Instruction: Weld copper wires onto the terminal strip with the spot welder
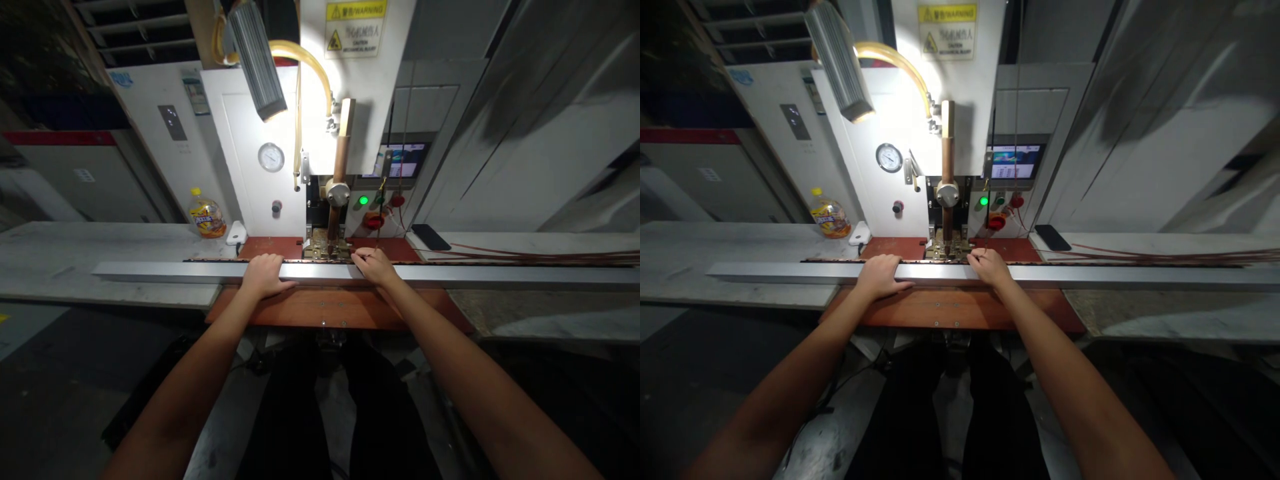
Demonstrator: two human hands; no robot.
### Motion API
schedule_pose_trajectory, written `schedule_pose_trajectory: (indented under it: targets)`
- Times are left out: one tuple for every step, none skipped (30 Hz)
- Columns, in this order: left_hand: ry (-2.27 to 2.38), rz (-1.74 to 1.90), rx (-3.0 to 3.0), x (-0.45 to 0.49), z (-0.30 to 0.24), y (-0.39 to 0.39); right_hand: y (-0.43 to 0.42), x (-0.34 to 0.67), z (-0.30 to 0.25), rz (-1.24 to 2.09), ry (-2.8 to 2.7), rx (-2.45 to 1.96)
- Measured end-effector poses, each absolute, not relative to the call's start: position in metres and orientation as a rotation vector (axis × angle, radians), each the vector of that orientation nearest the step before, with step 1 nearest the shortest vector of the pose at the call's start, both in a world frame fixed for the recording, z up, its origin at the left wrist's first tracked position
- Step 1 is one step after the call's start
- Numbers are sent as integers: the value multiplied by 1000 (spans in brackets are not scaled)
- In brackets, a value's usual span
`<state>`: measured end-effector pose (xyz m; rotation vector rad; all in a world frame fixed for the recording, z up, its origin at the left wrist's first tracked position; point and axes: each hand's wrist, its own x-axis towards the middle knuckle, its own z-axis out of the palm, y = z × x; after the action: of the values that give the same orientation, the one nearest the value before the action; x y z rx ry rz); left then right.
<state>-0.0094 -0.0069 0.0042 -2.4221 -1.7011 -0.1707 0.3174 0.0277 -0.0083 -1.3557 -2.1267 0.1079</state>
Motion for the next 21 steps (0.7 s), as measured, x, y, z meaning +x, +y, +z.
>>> schedule_pose_trajectory:
  targets:
    - [-1703,-178,-2415,-9,4,-8,27,318,-9,92,-2130,-1353]
    - [-1704,-184,-2407,-9,3,-8,27,318,-9,78,-2135,-1354]
    - [-1701,-189,-2402,-9,3,-9,26,318,-10,64,-2139,-1358]
    - [-1695,-192,-2399,-9,2,-9,26,318,-10,51,-2141,-1365]
    - [-1688,-195,-2398,-9,2,-10,25,318,-10,41,-2143,-1370]
    - [-1680,-198,-2398,-9,2,-10,25,319,-10,34,-2145,-1372]
    - [-1673,-200,-2397,-9,1,-10,25,319,-10,29,-2146,-1373]
    - [-1667,-202,-2396,-9,1,-10,25,319,-10,26,-2147,-1372]
    - [-1664,-202,-2392,-9,1,-9,25,319,-11,22,-2146,-1372]
    - [-1663,-201,-2386,-9,1,-9,25,319,-11,21,-2143,-1371]
    - [-1661,-198,-2381,-9,1,-9,26,319,-11,21,-2140,-1371]
    - [-1660,-195,-2377,-9,1,-9,26,319,-11,22,-2135,-1371]
    - [-1659,-191,-2375,-9,1,-9,26,319,-12,26,-2131,-1369]
    - [-1658,-189,-2376,-9,1,-9,26,319,-12,33,-2129,-1365]
    - [-1659,-189,-2377,-9,1,-10,26,320,-12,40,-2127,-1359]
    - [-1663,-189,-2378,-9,2,-10,27,320,-12,47,-2125,-1354]
    - [-1669,-190,-2379,-9,2,-10,27,320,-12,52,-2123,-1349]
    - [-1674,-193,-2381,-9,2,-10,27,320,-13,54,-2123,-1344]
    - [-1678,-198,-2385,-9,2,-10,27,321,-13,53,-2124,-1341]
    - [-1679,-205,-2389,-9,1,-10,27,321,-13,48,-2125,-1341]
    - [-1677,-214,-2391,-8,1,-10,27,321,-13,40,-2125,-1343]
